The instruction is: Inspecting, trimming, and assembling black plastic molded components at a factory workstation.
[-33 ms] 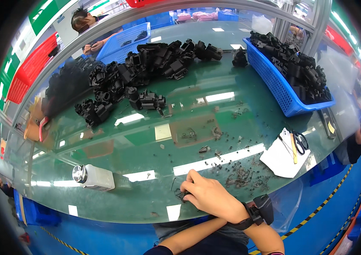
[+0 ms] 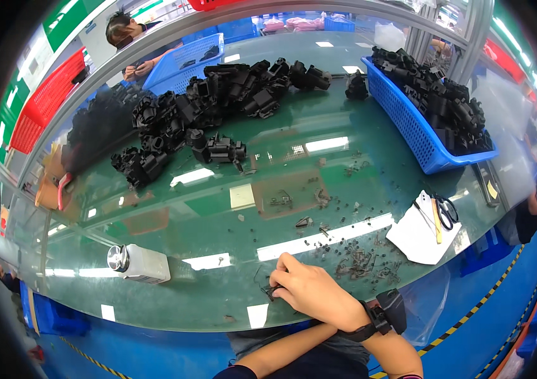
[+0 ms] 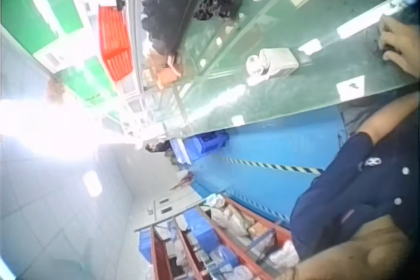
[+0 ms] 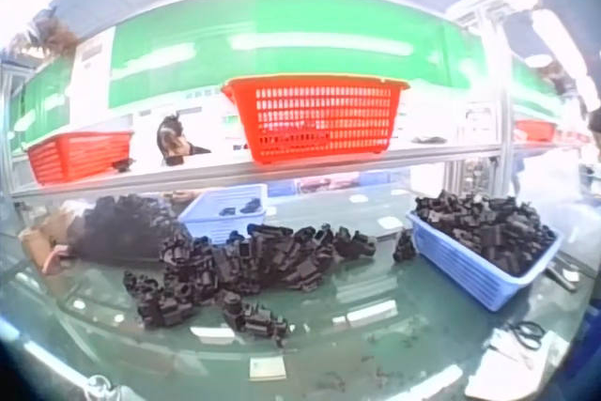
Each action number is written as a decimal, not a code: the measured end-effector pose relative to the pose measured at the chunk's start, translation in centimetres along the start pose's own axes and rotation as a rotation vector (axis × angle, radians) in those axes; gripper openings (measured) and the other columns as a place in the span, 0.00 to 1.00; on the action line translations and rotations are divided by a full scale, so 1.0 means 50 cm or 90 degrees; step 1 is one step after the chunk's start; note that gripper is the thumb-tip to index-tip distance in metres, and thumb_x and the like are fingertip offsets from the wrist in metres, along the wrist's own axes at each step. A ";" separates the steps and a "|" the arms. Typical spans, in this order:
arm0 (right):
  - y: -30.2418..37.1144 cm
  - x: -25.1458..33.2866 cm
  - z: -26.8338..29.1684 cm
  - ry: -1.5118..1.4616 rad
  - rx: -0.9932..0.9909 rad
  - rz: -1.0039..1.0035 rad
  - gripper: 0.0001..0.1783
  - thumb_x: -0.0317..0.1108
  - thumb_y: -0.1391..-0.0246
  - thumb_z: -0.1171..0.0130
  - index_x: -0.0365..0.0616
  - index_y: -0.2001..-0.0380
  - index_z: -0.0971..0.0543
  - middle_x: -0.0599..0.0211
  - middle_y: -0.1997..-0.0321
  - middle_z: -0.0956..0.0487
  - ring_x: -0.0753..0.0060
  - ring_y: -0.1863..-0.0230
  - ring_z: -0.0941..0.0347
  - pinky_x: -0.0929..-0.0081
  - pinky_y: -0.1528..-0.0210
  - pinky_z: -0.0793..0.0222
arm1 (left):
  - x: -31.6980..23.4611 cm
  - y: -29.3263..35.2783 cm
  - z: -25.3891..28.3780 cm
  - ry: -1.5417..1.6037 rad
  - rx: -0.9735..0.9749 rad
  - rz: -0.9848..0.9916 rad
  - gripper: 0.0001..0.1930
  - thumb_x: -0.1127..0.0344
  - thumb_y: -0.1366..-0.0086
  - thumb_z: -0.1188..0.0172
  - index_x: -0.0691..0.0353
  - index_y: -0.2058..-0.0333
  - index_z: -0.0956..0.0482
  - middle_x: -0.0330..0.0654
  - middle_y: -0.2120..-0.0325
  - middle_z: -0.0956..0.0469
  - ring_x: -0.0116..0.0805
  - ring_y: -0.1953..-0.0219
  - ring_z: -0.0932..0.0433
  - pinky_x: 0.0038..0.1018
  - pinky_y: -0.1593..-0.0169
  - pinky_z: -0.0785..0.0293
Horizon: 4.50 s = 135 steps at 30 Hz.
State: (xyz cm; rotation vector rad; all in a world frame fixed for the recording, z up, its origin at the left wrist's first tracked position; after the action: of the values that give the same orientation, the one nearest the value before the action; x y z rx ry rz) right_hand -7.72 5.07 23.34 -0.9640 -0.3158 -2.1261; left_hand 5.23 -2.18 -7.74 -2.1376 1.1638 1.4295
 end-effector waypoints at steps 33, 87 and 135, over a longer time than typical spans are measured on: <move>-0.092 -0.065 0.091 0.074 -0.139 -0.065 0.08 0.23 0.55 0.44 0.37 0.70 0.29 0.57 0.68 0.32 0.54 0.66 0.30 0.67 0.63 0.34 | 0.077 -0.038 0.011 0.015 -0.012 -0.001 0.13 0.62 0.37 0.57 0.63 0.72 0.26 0.37 0.81 0.26 0.24 0.78 0.27 0.18 0.75 0.31; 0.119 -0.085 0.175 0.109 -0.002 -0.231 0.17 0.31 0.58 0.38 0.41 0.62 0.28 0.59 0.66 0.32 0.58 0.66 0.30 0.70 0.63 0.33 | -0.098 0.033 0.000 0.051 0.057 -0.013 0.12 0.68 0.38 0.56 0.67 0.71 0.25 0.40 0.75 0.24 0.25 0.72 0.26 0.19 0.67 0.29; 0.482 -0.109 0.236 -0.345 -0.367 -0.531 0.06 0.21 0.57 0.41 0.32 0.75 0.28 0.68 0.81 0.27 0.80 0.82 0.30 0.82 0.80 0.32 | -0.117 0.043 0.021 -0.074 0.065 0.009 0.12 0.67 0.37 0.54 0.72 0.69 0.26 0.44 0.74 0.22 0.26 0.73 0.23 0.20 0.66 0.27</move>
State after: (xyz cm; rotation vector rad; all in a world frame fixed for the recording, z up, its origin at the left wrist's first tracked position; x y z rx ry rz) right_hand 18.51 -2.40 25.45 -2.0309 -0.4280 -2.7270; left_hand 1.93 -0.20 -2.70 -1.9542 1.1848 1.4476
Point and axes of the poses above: each hand's wrist, its own y-axis away from the middle knuckle, its own z-axis out of the back of the hand, x = y × z, the point moved 1 cm from there along -y, towards the middle knuckle
